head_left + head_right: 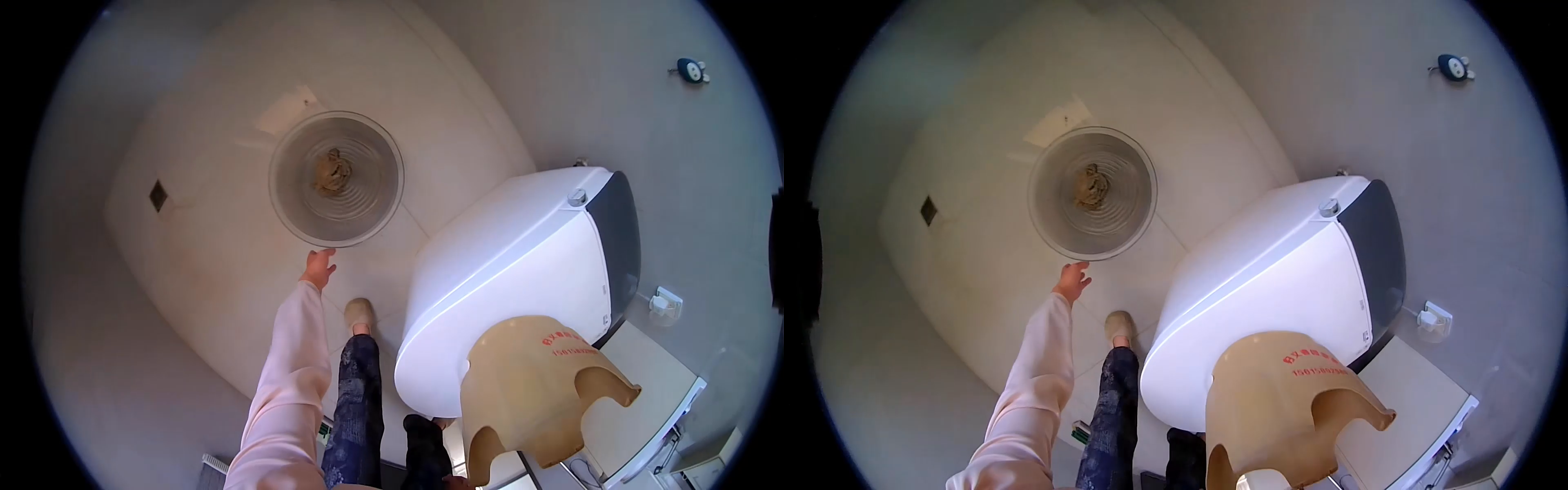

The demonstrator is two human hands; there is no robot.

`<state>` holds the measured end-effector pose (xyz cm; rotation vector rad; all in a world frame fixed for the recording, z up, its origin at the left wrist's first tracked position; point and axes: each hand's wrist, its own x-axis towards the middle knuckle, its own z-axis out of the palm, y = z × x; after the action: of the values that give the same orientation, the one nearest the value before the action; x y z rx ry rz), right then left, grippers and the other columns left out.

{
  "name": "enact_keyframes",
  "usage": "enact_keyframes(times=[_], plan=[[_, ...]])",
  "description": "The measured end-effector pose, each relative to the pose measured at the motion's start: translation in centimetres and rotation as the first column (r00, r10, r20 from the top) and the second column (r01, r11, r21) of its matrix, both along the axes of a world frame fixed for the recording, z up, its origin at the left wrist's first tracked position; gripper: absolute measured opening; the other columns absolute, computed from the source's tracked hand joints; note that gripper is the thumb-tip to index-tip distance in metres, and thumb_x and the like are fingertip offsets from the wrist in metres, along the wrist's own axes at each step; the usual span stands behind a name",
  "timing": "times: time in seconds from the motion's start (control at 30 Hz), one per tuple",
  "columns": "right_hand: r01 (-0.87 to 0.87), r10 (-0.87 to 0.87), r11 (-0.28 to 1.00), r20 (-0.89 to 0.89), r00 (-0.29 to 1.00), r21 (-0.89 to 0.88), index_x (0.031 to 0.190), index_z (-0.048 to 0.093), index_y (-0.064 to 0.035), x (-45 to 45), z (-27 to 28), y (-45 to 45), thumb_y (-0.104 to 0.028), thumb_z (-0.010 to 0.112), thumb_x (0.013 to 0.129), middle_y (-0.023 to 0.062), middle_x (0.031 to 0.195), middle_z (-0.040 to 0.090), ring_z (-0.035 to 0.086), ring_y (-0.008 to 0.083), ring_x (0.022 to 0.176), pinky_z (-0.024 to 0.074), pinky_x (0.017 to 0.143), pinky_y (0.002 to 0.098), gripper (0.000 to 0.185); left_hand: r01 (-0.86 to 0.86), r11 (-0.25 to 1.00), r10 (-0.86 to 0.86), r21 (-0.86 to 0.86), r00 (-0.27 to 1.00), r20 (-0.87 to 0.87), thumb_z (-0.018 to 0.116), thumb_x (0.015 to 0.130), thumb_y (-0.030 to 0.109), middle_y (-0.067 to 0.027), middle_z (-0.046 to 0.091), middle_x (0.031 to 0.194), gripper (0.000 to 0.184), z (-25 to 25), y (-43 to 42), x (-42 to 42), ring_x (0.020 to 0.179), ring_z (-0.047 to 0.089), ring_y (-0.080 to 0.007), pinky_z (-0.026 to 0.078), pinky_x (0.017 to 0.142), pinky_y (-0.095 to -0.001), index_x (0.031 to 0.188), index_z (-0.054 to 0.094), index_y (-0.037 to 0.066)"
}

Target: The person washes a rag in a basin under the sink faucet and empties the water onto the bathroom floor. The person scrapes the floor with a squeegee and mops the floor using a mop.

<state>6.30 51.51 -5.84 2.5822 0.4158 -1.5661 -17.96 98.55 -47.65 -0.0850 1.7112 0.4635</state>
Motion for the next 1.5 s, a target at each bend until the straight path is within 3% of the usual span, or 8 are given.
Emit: enact_keyframes(times=[0.2, 0.23, 0.33, 0.47, 0.67, 0.97, 1.2, 1.5], plan=[[0.500, -0.560, 0.764, -0.036, 0.828, -0.408, 0.083, 0.057, -0.0072, -2.5, -0.7, -0.3, -0.022, 0.049, 0.081, 0.0075, 0.067, 0.055, 0.051, 0.0195, 0.065, 0.0418, 0.060, 0.0312, 0.017, -0.330, 0.942, 0.323, 0.065, 0.942, 0.092, 0.060, 0.069, 0.010, -0.0066, 0.047, 0.079, 0.023, -2.7, 1.7, 1.3, 0.074, 0.049, -0.0198, 0.046, 0.066, -0.0370, 0.085, 0.045, 0.004], [0.069, -0.070, 0.997, -0.043, 0.997, -0.035, 0.084, 0.057, -0.0050, -3.4, -0.4, 3.4, -0.022, 0.051, 0.080, 0.0123, 0.071, 0.057, 0.052, 0.0266, 0.068, 0.0405, 0.063, 0.0380, 0.019, -0.350, 0.936, 0.349, 0.044, 0.937, 0.014, 0.058, 0.070, 0.009, -0.0053, 0.047, 0.073, 0.017, -2.3, 2.3, 1.5, 0.066, 0.050, -0.0182, 0.047, 0.058, -0.0337, 0.080, 0.046, 0.004], [-0.505, 0.486, 0.832, 0.136, 0.863, 0.230, 0.085, 0.057, -0.0045, -3.4, -1.6, 1.2, -0.022, 0.051, 0.079, 0.0141, 0.071, 0.057, 0.052, 0.0301, 0.068, 0.0411, 0.063, 0.0392, 0.020, -0.366, 0.904, 0.356, 0.222, 0.931, 0.083, 0.056, 0.071, 0.007, -0.0044, 0.046, 0.066, 0.011, 0.7, 4.6, 0.0, 0.058, 0.049, -0.0159, 0.045, 0.048, -0.0292, 0.074, 0.045, 0.004], [-0.106, 0.094, 0.987, -0.100, 0.991, -0.125, 0.086, 0.057, -0.0048, -5.6, -1.4, 7.7, -0.022, 0.048, 0.080, 0.0154, 0.084, 0.057, 0.054, 0.0322, 0.079, 0.0430, 0.069, 0.0380, 0.020, -0.350, 0.899, 0.336, 0.263, 0.937, 0.098, 0.054, 0.069, 0.004, -0.0034, 0.043, 0.061, 0.009, 6.9, 3.6, -6.1, 0.049, 0.045, -0.0160, 0.044, 0.045, -0.0293, 0.068, 0.045, 0.006], [-0.041, 0.089, 0.950, -0.142, 0.986, 0.311, 0.077, 0.059, -0.0095, -9.9, 1.3, 16.9, -0.026, 0.059, 0.075, 0.0071, 0.065, 0.058, 0.058, 0.0216, 0.064, 0.0453, 0.059, 0.0319, 0.017, 0.040, 0.942, 0.023, 0.332, 0.982, -0.185, 0.051, 0.068, 0.005, -0.0025, 0.042, 0.059, 0.007, 22.4, -6.0, -12.7, 0.046, 0.045, -0.0146, 0.049, 0.043, -0.0324, 0.071, 0.044, 0.005], [-0.476, 0.618, 0.469, 0.108, 0.779, 0.744, 0.111, 0.044, -0.0150, -17.1, 1.0, 21.8, -0.032, 0.051, 0.077, 0.0075, 0.102, 0.049, 0.048, 0.0250, 0.095, 0.0319, 0.080, 0.0444, 0.039, 0.184, 0.898, -0.034, 0.400, 0.935, -0.353, 0.048, 0.065, 0.003, -0.0037, 0.043, 0.058, 0.013, 41.3, -27.2, -17.5, 0.041, 0.044, -0.0145, 0.047, 0.038, -0.0312, 0.077, 0.046, -0.001], [-0.634, 0.711, 0.687, -0.149, 0.687, 0.355, 0.135, 0.006, -0.0213, -24.1, 0.1, 18.6, -0.044, 0.061, 0.067, 0.0260, 0.134, 0.007, 0.029, 0.0516, 0.110, 0.0245, 0.089, 0.0549, 0.090, 0.133, 0.922, -0.044, 0.363, 0.969, -0.245, 0.044, 0.061, 0.000, -0.0074, 0.048, 0.060, 0.056, 51.5, -40.8, -14.6, 0.038, 0.046, -0.0159, 0.045, 0.033, -0.0308, 0.115, 0.033, -0.011], [-0.473, 0.487, 0.873, -0.140, 0.862, 0.122, 0.105, 0.050, -0.0006, -23.9, -7.1, 10.0, -0.027, 0.061, 0.063, 0.0204, 0.108, 0.050, 0.050, 0.0332, 0.101, 0.0393, 0.079, 0.0425, 0.050, 0.033, 0.964, 0.005, 0.266, 0.990, -0.140, 0.044, 0.060, 0.000, -0.0071, 0.046, 0.059, 0.060, 48.5, -47.7, -17.9, 0.038, 0.043, -0.0165, 0.044, 0.032, -0.0315, 0.117, 0.030, -0.011]])
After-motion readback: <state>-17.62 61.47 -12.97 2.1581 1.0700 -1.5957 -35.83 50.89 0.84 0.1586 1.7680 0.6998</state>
